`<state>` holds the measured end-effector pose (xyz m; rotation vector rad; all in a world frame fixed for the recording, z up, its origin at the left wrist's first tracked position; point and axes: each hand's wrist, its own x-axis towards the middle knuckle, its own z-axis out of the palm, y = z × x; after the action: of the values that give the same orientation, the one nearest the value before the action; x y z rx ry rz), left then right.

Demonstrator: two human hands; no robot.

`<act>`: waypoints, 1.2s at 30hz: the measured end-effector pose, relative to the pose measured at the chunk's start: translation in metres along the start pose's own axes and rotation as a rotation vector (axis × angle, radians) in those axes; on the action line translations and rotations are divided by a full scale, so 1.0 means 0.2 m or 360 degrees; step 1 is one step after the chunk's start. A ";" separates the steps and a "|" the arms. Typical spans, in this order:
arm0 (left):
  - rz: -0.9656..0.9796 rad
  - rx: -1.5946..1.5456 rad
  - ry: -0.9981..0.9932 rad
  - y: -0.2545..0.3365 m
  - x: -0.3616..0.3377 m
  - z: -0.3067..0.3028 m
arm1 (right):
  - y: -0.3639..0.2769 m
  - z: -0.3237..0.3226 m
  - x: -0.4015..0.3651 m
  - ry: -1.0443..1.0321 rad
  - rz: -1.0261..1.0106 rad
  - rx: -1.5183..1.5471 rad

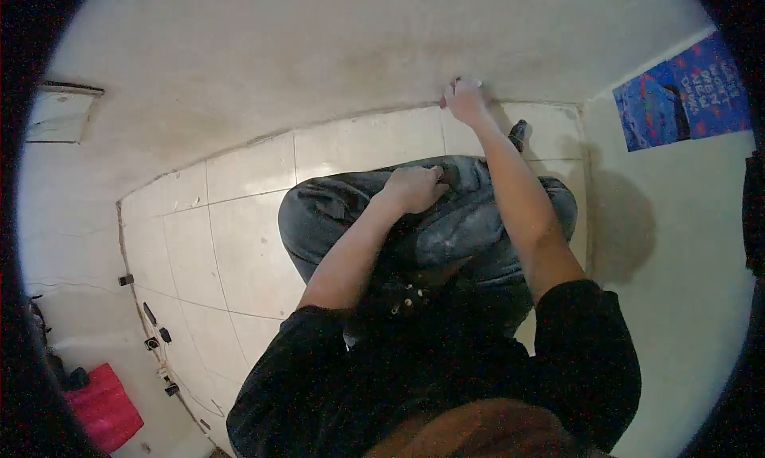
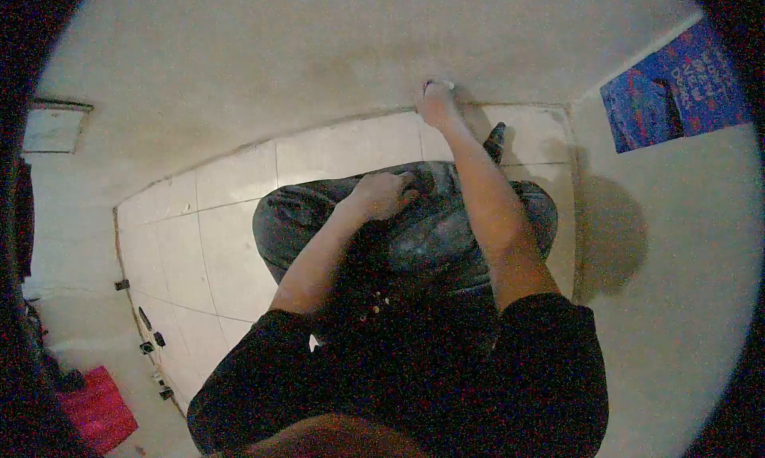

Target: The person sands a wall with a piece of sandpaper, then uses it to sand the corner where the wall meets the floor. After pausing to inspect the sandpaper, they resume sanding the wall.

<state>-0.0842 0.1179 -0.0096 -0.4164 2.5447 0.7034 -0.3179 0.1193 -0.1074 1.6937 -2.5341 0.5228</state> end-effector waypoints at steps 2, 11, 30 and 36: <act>-0.0011 -0.0011 -0.0002 0.00 0.00 0.00 | 0.00 0.00 0.00 -0.0104 0.0007 -0.0128; -0.0009 0.0000 -0.0005 -0.01 0.02 0.02 | 0.08 0.12 0.01 0.0038 0.0016 -0.0001; -0.0010 -0.0031 -0.0019 0.02 -0.03 -0.03 | 0.01 -0.04 0.05 -0.0074 -0.0040 0.0243; -0.0008 0.0005 -0.0024 0.00 -0.02 -0.03 | -0.04 -0.05 0.00 0.0218 0.0024 0.0209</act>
<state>-0.0822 0.1150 -0.0031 -0.4148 2.5296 0.6980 -0.3115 0.1187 -0.0955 1.6172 -2.4674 0.7939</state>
